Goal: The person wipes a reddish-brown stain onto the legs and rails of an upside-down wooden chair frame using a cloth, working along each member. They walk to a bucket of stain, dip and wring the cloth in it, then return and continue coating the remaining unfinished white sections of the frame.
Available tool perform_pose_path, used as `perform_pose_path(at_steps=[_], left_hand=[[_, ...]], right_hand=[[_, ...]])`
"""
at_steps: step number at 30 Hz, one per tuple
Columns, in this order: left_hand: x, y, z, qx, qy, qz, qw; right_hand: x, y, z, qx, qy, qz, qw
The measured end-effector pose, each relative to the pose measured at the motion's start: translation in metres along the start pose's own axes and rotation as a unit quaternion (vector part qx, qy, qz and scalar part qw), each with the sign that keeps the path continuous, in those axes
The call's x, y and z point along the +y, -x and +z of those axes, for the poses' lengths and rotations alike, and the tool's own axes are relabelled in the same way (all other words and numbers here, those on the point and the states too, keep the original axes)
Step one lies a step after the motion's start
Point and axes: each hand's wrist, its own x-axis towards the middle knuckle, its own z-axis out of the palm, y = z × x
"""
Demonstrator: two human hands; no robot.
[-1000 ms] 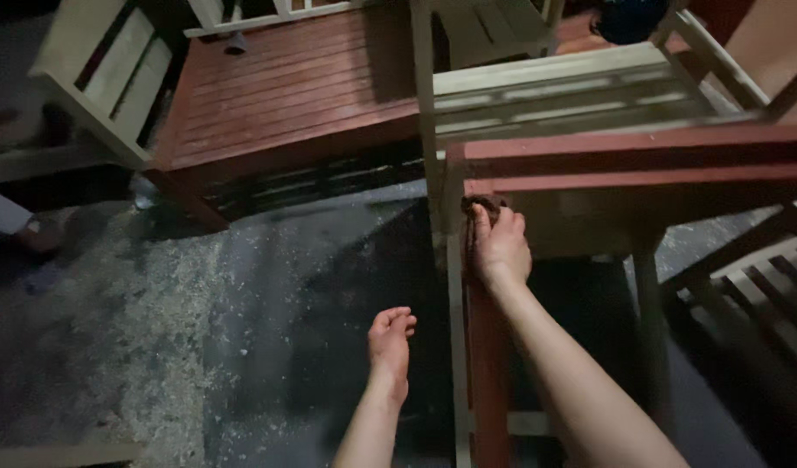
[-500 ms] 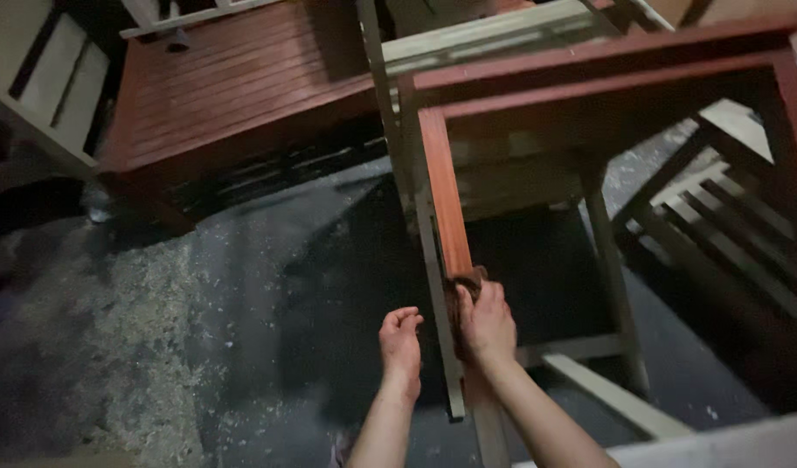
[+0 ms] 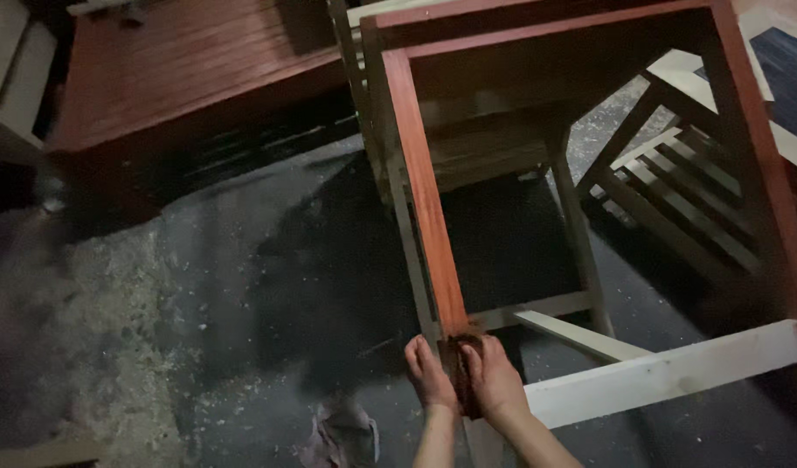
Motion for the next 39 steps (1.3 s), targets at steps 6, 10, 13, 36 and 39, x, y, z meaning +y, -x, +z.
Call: perform_pose_path(at_steps=[6,10,13,36,39], left_hand=[[-0.002,0.024,0.001,0.109,0.030,-0.037,0.993],[0.002,0.026,-0.002,0.113,-0.085,0.058,0.988],[0.005,0.027,-0.004,0.145,-0.081,0.032,0.986],[-0.006,0.061,-0.014,0.212,-0.242,0.026,0.947],[-0.009,0.062,-0.015,0.216,-0.269,0.070,0.936]], right_hand=[[-0.023,-0.005,-0.003,0.041,-0.006,-0.053,0.998],[-0.042,-0.019,-0.008,-0.057,-0.150,0.113,0.981],[-0.050,-0.017,-0.011,-0.051,-0.035,0.116,0.991],[-0.024,-0.044,0.016,-0.154,-0.181,0.015,0.971],[-0.032,-0.057,0.013,-0.221,-0.229,0.139,0.938]])
